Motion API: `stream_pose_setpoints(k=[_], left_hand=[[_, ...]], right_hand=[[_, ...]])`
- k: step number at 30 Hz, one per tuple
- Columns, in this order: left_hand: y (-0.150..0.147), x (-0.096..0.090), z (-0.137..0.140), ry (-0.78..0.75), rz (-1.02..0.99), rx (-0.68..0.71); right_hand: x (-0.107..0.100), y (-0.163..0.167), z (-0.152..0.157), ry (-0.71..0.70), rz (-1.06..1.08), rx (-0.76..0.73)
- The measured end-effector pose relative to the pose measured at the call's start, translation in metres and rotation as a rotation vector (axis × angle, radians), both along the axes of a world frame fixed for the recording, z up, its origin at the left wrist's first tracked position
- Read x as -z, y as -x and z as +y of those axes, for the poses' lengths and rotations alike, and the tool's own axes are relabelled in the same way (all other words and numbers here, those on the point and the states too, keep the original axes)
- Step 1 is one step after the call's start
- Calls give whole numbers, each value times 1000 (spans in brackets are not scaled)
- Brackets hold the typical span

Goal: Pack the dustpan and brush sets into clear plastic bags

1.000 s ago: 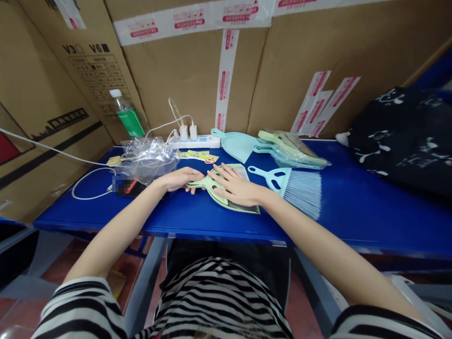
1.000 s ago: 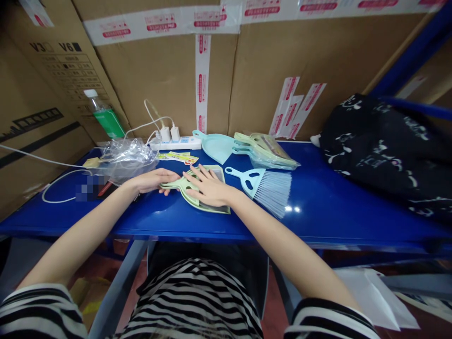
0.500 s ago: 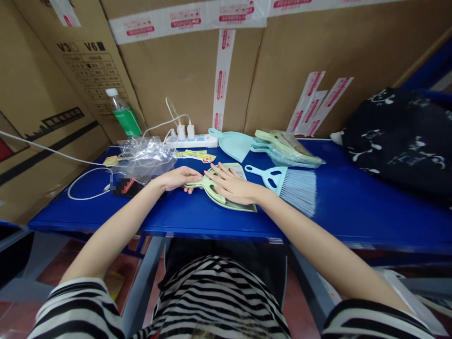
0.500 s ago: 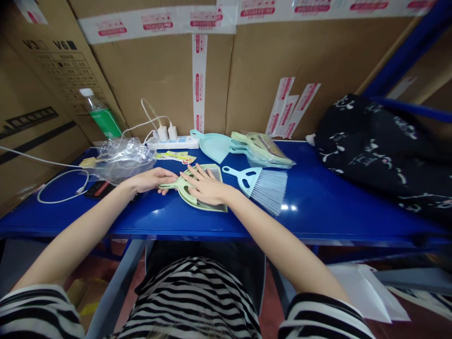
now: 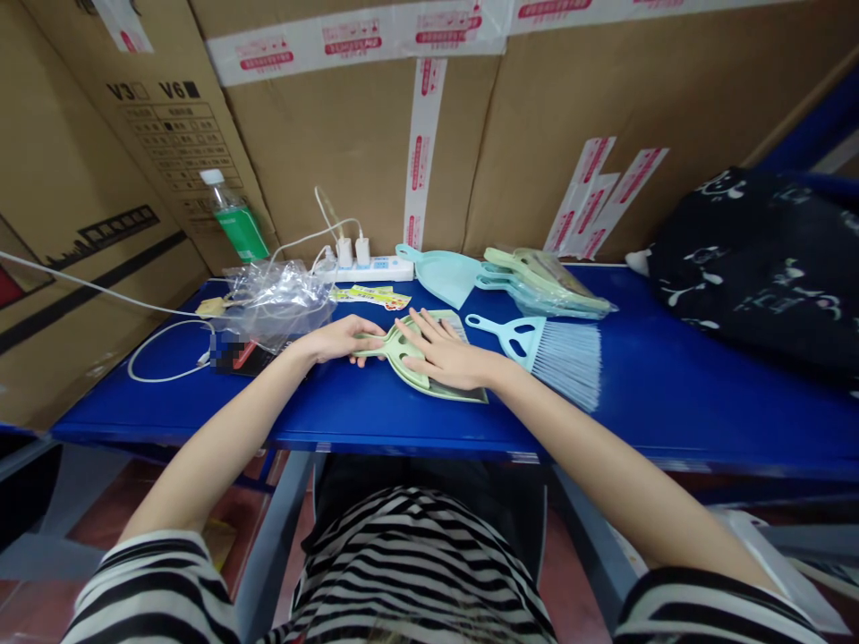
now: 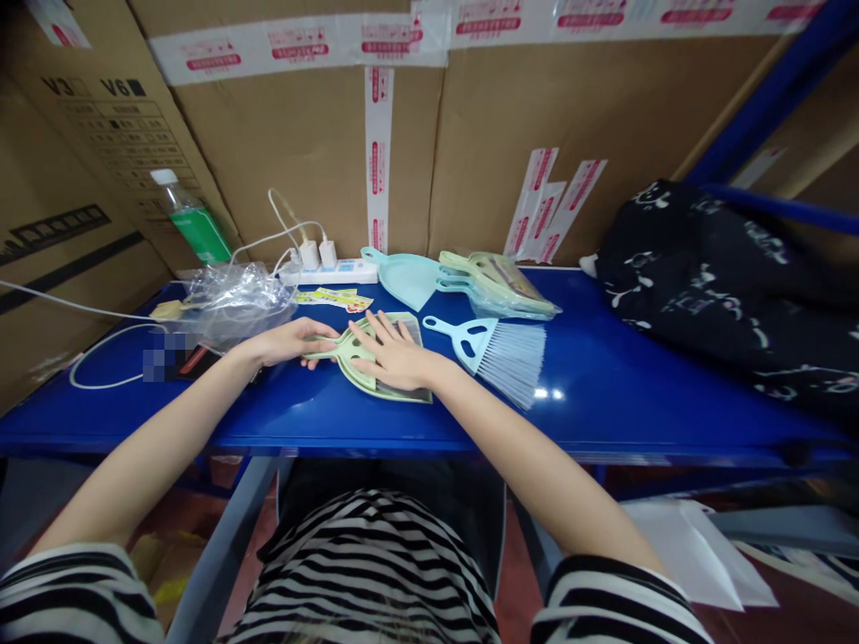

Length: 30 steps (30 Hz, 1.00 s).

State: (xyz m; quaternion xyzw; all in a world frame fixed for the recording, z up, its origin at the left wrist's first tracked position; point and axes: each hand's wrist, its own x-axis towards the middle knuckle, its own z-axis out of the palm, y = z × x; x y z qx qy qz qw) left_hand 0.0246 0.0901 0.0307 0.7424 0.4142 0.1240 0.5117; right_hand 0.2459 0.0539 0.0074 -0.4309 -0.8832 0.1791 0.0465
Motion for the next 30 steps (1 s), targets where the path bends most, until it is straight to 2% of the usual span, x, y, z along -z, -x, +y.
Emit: stream_pose_setpoints(k=[5, 8, 11, 15, 17, 20, 24, 30], left_hand=[[3, -4, -2, -21, 30, -12], [6, -5, -2, -19, 30, -3], [9, -6, 1, -18, 50, 52], [12, -6, 5, -40, 61, 92], [14, -7, 5, -46, 72, 98], [15, -8, 5, -49, 81, 115], [15, -7, 6, -51, 71, 133], [15, -3, 9, -40, 68, 136]], right_hand=[[-2, -11, -5, 33, -46, 34], [-13, -24, -3, 13, -107, 7], [-34, -29, 14, -69, -119, -55], [-54, -6, 57, -303, -156, 74], [-54, 10, 75, -363, -210, 94], [-46, 28, 89, -358, -288, 88], [-41, 35, 86, -387, -313, 100], [-53, 24, 73, -443, -291, 75]])
